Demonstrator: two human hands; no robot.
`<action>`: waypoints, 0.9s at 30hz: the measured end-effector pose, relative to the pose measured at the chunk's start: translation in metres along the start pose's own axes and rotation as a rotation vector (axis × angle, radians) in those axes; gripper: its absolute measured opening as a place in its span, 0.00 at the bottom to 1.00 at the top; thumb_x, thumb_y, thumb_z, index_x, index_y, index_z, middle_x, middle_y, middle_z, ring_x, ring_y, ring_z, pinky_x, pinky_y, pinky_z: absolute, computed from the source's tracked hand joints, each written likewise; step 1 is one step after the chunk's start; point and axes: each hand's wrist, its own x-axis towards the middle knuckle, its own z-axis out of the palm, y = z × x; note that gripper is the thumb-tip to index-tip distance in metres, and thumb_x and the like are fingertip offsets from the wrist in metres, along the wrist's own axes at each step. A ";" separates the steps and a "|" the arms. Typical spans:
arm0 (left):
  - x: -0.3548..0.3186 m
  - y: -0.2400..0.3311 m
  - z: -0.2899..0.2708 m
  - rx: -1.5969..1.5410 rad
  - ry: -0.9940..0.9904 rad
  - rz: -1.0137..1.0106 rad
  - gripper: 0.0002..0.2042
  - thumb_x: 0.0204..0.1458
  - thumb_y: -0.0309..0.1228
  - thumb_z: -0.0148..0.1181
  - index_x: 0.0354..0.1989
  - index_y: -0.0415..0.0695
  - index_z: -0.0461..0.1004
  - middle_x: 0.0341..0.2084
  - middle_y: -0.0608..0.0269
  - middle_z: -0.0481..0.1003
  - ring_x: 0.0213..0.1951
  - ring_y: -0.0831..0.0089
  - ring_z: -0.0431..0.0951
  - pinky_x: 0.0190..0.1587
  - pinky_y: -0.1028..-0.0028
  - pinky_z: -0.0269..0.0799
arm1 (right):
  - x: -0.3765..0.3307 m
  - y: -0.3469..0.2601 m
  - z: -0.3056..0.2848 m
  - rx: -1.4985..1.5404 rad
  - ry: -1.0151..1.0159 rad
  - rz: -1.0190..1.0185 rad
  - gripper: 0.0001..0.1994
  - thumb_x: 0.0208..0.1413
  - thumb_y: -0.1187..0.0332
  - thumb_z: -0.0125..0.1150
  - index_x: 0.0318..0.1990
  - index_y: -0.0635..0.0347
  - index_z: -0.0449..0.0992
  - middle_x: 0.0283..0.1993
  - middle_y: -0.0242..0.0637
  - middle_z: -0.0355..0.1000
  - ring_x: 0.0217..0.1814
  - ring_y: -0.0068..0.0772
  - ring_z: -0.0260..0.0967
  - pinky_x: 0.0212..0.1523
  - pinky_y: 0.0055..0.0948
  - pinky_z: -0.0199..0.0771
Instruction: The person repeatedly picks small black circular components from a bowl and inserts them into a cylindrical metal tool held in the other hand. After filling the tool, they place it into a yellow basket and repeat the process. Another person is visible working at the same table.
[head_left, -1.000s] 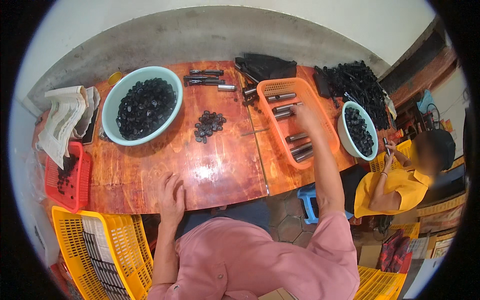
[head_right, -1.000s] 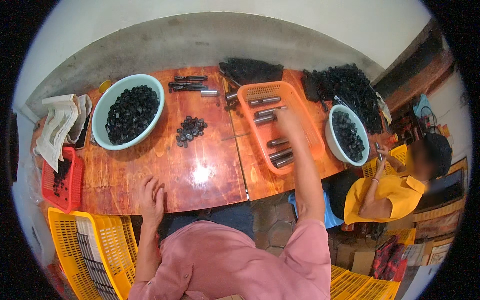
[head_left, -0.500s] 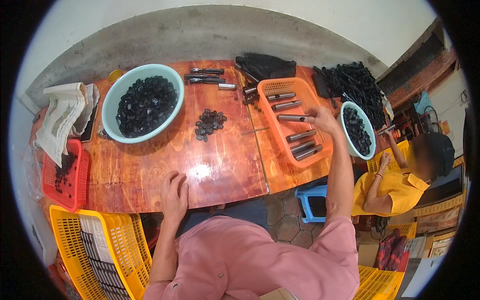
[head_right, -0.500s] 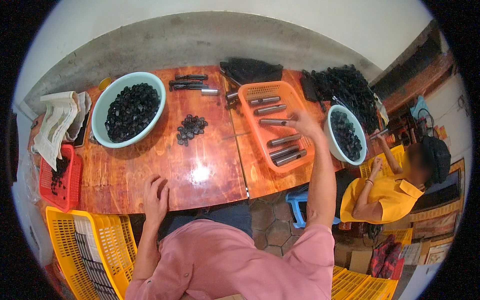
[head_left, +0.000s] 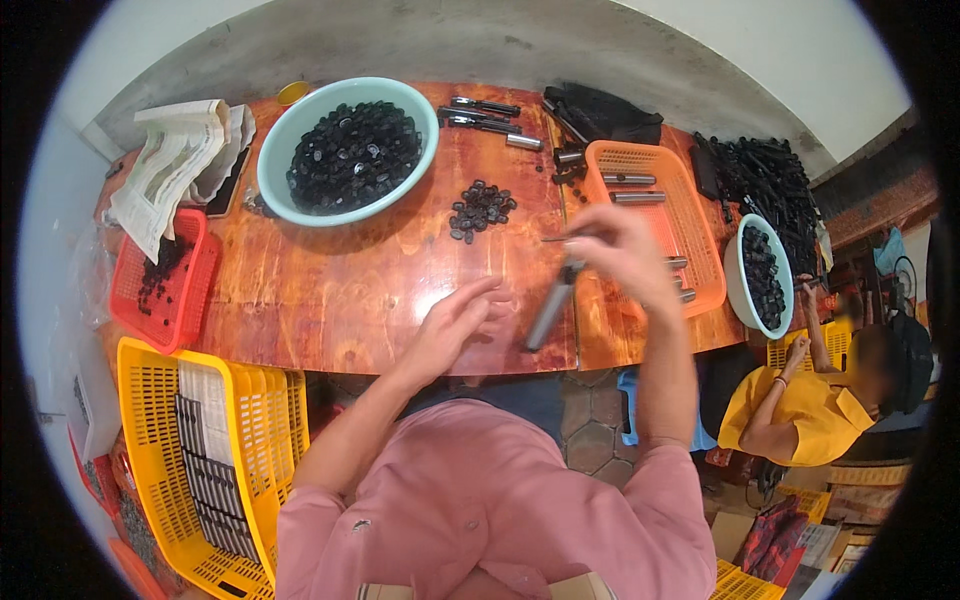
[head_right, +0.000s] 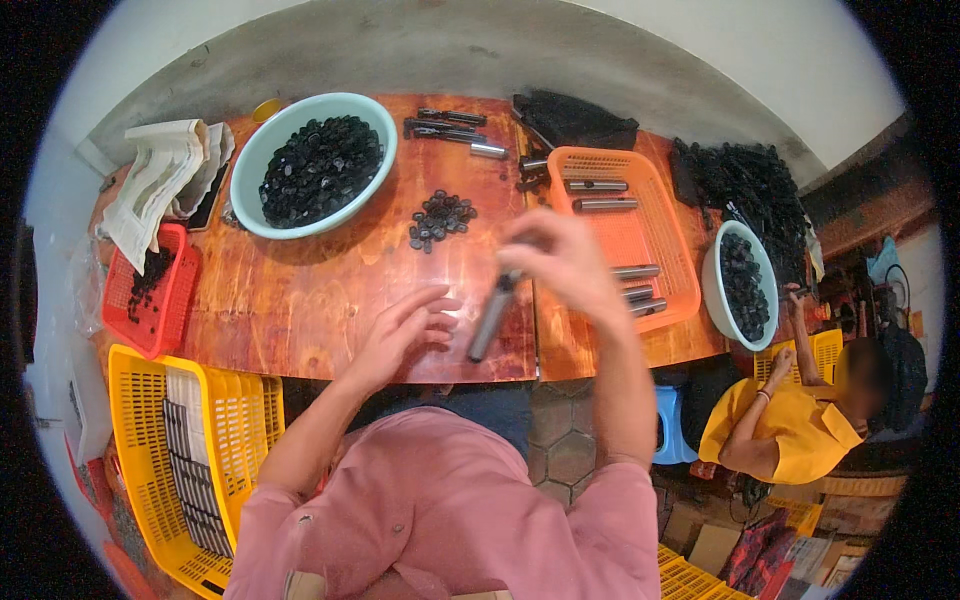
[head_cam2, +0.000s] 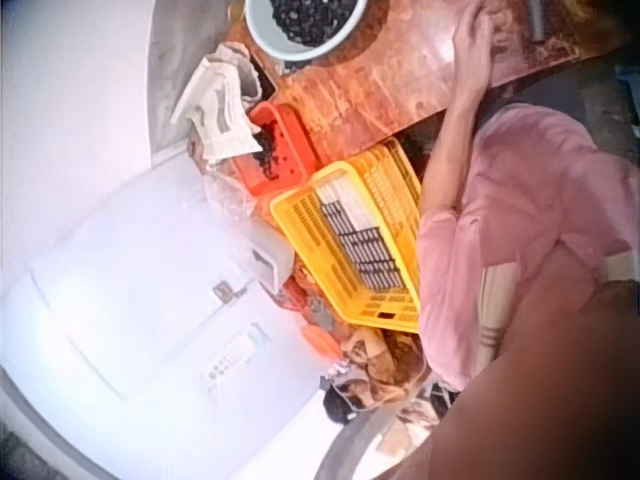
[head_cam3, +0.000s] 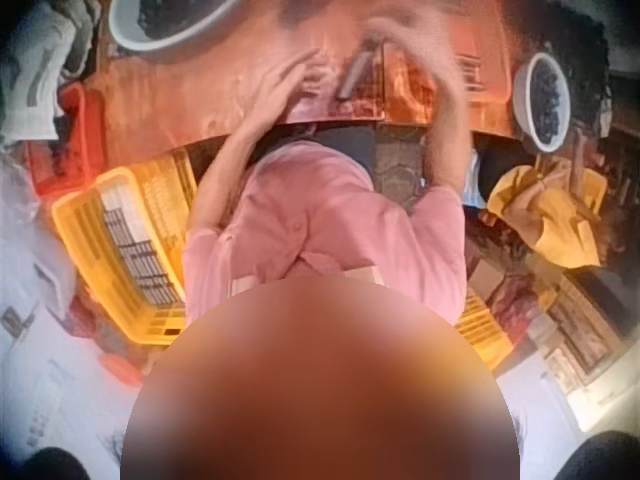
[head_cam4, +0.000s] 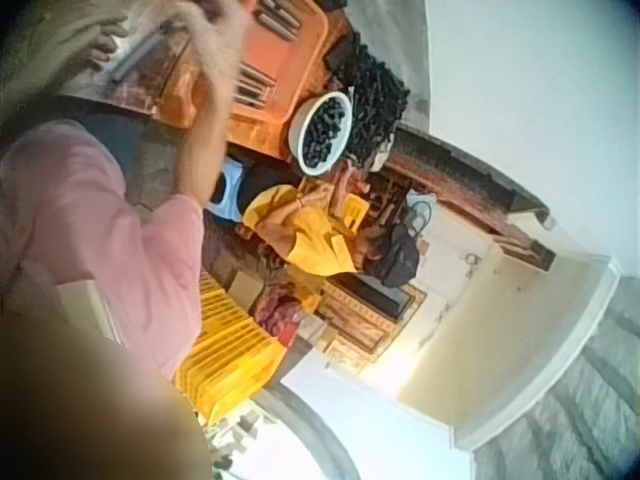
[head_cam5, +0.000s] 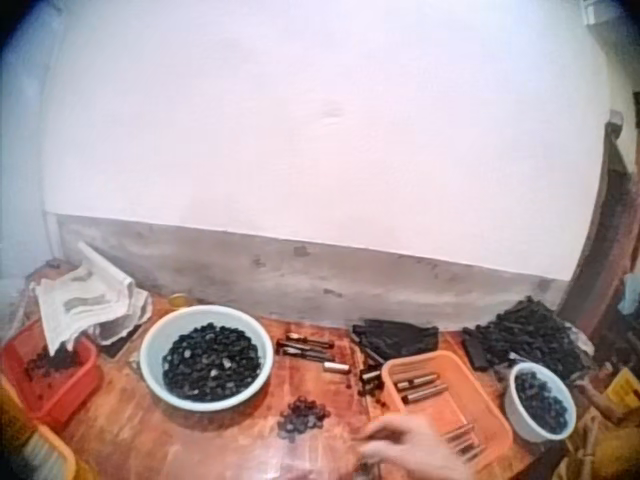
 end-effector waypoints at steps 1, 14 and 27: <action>0.006 0.000 0.001 -0.010 -0.033 -0.021 0.23 0.70 0.34 0.54 0.68 0.35 0.66 0.54 0.54 0.77 0.49 0.68 0.79 0.54 0.68 0.77 | 0.011 0.015 0.019 0.087 -0.068 0.177 0.09 0.57 0.72 0.69 0.42 0.66 0.81 0.37 0.33 0.78 0.38 0.22 0.75 0.40 0.28 0.77; 0.031 -0.022 -0.046 -0.222 0.169 -0.076 0.25 0.68 0.28 0.55 0.71 0.37 0.59 0.49 0.55 0.76 0.45 0.69 0.81 0.49 0.68 0.82 | 0.064 0.132 0.095 -0.318 0.277 -0.182 0.14 0.58 0.72 0.65 0.51 0.63 0.80 0.42 0.47 0.78 0.43 0.47 0.77 0.45 0.41 0.77; 0.030 -0.032 -0.054 -0.377 0.139 -0.018 0.25 0.66 0.27 0.55 0.70 0.36 0.58 0.48 0.50 0.74 0.47 0.61 0.81 0.53 0.58 0.83 | 0.055 0.135 0.087 -0.755 0.450 -0.355 0.13 0.54 0.80 0.61 0.48 0.61 0.78 0.43 0.49 0.76 0.47 0.56 0.76 0.44 0.49 0.77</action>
